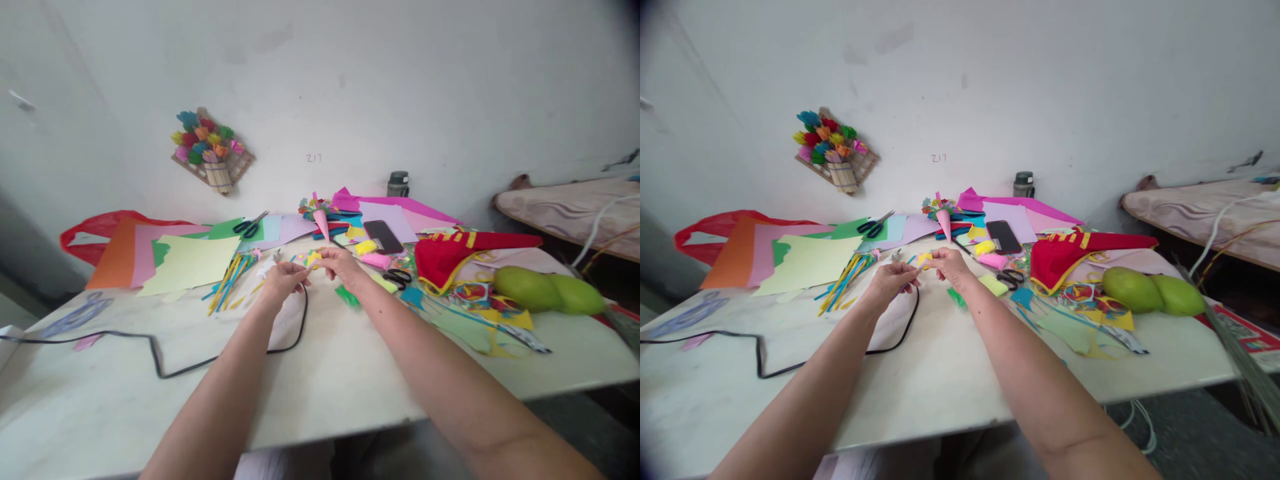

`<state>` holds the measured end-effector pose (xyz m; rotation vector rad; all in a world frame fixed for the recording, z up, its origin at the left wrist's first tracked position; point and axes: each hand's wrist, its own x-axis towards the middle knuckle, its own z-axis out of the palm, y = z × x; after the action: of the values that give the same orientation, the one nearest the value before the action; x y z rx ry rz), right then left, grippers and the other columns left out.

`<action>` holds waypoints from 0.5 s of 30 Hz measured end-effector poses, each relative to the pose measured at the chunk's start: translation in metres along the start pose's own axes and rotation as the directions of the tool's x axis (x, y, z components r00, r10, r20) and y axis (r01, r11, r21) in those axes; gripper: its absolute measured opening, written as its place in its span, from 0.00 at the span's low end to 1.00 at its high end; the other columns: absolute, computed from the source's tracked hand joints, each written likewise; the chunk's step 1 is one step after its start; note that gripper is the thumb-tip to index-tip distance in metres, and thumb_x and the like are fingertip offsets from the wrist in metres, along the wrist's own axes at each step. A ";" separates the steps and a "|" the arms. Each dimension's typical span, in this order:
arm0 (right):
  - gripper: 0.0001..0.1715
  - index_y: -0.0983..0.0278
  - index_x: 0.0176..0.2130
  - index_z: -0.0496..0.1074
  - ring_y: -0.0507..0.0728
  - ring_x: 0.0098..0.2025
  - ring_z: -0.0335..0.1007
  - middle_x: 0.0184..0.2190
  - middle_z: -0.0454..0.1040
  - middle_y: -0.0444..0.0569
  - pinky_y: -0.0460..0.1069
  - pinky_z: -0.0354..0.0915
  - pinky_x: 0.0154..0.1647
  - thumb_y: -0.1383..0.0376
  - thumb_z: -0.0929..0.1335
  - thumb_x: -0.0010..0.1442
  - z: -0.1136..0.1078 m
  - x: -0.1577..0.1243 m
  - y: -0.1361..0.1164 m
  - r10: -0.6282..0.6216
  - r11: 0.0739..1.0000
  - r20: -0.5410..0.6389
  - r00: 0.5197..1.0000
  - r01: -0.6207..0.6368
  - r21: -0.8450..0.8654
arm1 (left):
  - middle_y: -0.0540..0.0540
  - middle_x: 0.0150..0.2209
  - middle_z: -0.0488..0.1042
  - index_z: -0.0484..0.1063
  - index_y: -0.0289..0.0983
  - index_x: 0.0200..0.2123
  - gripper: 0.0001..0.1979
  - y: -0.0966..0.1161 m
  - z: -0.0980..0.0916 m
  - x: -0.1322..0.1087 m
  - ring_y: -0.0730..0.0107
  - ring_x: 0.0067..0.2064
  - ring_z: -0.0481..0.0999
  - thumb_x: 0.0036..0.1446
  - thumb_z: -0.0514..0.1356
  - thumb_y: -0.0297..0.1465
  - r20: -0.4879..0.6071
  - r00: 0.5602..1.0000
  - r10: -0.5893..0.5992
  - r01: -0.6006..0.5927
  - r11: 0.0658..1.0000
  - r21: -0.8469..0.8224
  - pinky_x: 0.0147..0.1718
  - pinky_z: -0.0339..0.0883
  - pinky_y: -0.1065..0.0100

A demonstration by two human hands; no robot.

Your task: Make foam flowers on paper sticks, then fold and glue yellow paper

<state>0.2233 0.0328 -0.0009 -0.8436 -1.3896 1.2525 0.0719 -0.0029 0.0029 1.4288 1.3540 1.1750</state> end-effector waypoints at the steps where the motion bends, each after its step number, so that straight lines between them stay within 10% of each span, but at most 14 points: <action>1: 0.06 0.66 0.22 0.67 0.43 0.11 0.51 0.14 0.63 0.37 0.41 0.47 0.10 0.66 0.68 0.39 0.000 0.000 0.000 -0.001 1.000 0.000 1.000 0.001 -0.002 | 0.45 0.19 0.73 0.70 0.32 0.25 0.12 0.000 0.000 0.000 0.78 0.16 0.66 0.40 0.63 0.36 0.000 1.000 0.000 0.000 1.000 0.002 0.17 0.54 0.75; 15: 0.07 0.66 0.24 0.68 0.43 0.11 0.50 0.16 0.65 0.38 0.41 0.46 0.10 0.66 0.68 0.40 -0.001 0.000 -0.001 0.003 0.999 0.004 1.000 -0.003 -0.038 | 0.46 0.18 0.73 0.70 0.33 0.24 0.12 -0.002 -0.001 0.002 0.78 0.16 0.66 0.39 0.64 0.36 0.009 1.000 -0.001 0.001 1.000 -0.015 0.16 0.54 0.75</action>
<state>0.2242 0.0326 0.0000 -0.8699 -1.4195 1.2342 0.0708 -0.0011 0.0012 1.4211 1.3368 1.1744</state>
